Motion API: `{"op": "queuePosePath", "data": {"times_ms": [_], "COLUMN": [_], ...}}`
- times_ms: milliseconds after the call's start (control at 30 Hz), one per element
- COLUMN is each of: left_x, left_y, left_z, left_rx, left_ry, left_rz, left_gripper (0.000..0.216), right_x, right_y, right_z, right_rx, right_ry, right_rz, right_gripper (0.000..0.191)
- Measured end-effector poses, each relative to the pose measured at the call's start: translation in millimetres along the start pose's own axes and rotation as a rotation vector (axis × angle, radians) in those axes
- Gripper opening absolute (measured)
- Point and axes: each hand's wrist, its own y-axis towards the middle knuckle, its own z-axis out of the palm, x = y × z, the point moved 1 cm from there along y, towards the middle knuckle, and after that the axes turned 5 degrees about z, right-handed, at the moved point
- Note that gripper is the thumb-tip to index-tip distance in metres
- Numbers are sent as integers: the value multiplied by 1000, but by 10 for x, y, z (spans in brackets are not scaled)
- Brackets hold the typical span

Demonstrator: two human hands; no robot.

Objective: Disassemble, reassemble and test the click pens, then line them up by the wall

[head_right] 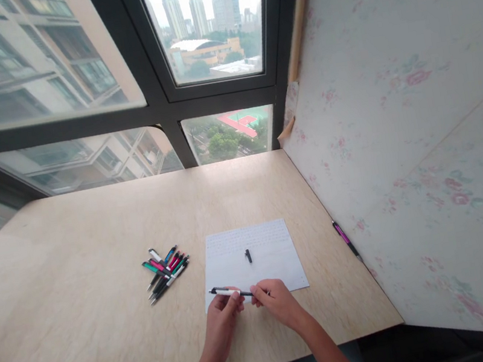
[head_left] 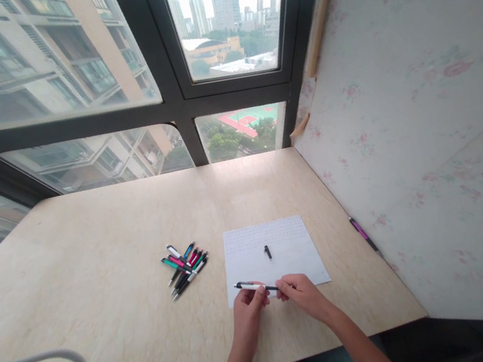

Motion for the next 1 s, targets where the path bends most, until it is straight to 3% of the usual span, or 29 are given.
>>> {"op": "queuePosePath", "data": {"times_ms": [67,167,433,600,767,867,1000], "left_x": [-7,-16,-37,-57,-89,-84,-23], "left_y": [6,4,-26,-31,-35,-43,-48], "left_z": [-33,-50,40,39,-2,-3,24], "left_rx": [27,43,23,73,164,171,45], "left_ry": [-10,-34,-137,-85,-9,19,-23], "left_rz": [23,15,-61,-39,22,28,-11], "left_gripper": [29,28,29,27,22,23,28], "right_x": [-18,-31,-18,-23,-58,-33,35], "right_y": [6,13,-30,-53,-41,-41,-47], "right_z": [48,102,104,91,125,111,90], "right_rx": [22,-52,-229,-217,-23,-49,-132], "right_ry": [32,-36,-282,-214,-13,-74,-254], "right_rz": [14,-5,-215,-183,-39,-93,-226], "right_gripper": [43,39,34,32,46,41,19]}}
